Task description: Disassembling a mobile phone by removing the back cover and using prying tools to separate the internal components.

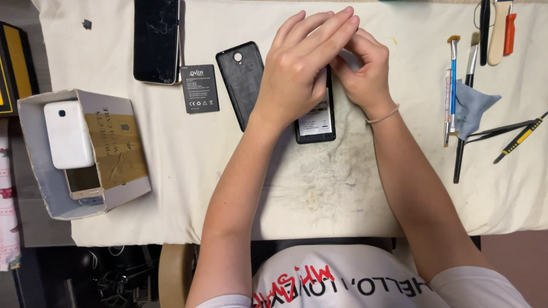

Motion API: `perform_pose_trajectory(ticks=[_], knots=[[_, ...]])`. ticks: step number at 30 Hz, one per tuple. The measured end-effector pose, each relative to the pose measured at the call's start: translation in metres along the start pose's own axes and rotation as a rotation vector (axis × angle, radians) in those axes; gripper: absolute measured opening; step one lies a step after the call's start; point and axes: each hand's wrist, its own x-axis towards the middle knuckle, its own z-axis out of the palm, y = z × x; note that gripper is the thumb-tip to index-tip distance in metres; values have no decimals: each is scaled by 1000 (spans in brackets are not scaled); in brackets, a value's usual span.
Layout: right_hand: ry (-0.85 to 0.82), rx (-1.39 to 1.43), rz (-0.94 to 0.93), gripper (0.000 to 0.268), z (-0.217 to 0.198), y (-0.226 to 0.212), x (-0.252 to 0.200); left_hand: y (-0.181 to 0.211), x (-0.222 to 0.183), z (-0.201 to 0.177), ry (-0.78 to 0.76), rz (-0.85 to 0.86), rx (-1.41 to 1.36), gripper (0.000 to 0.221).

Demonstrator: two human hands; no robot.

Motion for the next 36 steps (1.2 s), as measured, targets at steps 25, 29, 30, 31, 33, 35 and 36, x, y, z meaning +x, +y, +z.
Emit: perform_pose_trajectory(ticks=[25,29,30,31,33,35,36], knots=[[-78,-73,4,10,-8,9,0,0,-3,0,-8,-13,-30,79],[-93,25,41,22,-4,-1,3,1,-1,-5,-54,-38,-25,76],[-96,64,67,39,-3,-8,5,1,0,-6,-65,-27,-24,75],[-96,64,66,39,0,-8,4,2,2,-7,-64,-27,-23,75],[0,95,174,42,7,-7,3,4,3,-9,-102,-3,-51,63],[12,68,140,33,2,2,2,3,3,-10,-114,10,-42,65],[24,39,98,24,-1,7,3,3,5,-11,-122,26,-32,66]])
